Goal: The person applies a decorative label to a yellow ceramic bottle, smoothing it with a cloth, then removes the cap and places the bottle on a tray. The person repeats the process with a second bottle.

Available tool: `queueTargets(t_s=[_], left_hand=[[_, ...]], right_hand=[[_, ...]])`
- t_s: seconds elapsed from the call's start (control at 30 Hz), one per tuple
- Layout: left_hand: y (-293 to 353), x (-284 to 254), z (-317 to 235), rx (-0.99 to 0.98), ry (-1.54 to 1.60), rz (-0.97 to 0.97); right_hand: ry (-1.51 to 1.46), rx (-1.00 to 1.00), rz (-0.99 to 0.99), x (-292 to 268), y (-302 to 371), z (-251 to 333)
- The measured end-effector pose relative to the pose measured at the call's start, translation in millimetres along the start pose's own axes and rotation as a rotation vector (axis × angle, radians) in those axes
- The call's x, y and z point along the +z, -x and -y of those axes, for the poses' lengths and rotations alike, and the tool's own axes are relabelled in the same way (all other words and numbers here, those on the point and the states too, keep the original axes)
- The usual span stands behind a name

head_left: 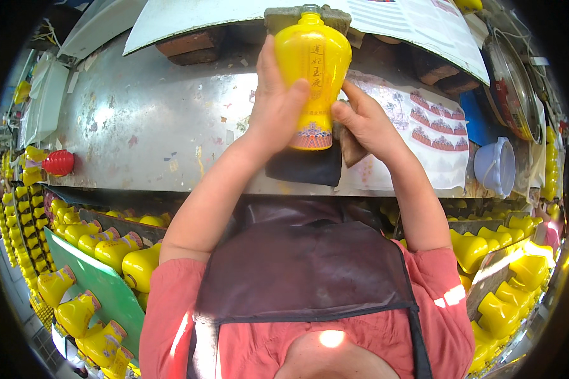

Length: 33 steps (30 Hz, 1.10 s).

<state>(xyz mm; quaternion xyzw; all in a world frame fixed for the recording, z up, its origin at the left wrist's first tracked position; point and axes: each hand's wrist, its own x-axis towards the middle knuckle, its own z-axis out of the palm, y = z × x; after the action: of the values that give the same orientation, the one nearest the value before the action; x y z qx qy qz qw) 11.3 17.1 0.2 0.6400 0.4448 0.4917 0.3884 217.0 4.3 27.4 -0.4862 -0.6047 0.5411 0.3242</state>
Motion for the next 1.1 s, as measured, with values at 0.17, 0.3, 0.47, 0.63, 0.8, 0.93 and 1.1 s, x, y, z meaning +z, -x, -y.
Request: queueTargets(t_s=[0.17,0.3,0.47,0.63,0.8,0.93,1.1], left_hand=[[0,1,1,0.011,-0.026,0.0],[0,2,2,0.024,0.009,-0.002],[-1,1,-1,0.012,0.013,0.004],[-1,-5,-4,-0.005,0.05,0.041],[2,-5,-5,0.006,0.136,0.058],[2,-5,-6,0.01,-0.077,0.037],[-10,-6,-12,0.064,-0.105,-0.034]], right_hand=[[0.034,0.022,-0.011,0,-3,2],[0.094,-0.085,-0.003,1,-2,-3],[0.105,-0.035,0.014,-6,-1,3],[-0.191,0.221,-0.194,-24,4,34],[0.388,-0.287,-0.269,0,7,51],[0.491,-0.498,-0.684,0,-11,66],[0.667,-0.663,-0.414,-9,-27,90]])
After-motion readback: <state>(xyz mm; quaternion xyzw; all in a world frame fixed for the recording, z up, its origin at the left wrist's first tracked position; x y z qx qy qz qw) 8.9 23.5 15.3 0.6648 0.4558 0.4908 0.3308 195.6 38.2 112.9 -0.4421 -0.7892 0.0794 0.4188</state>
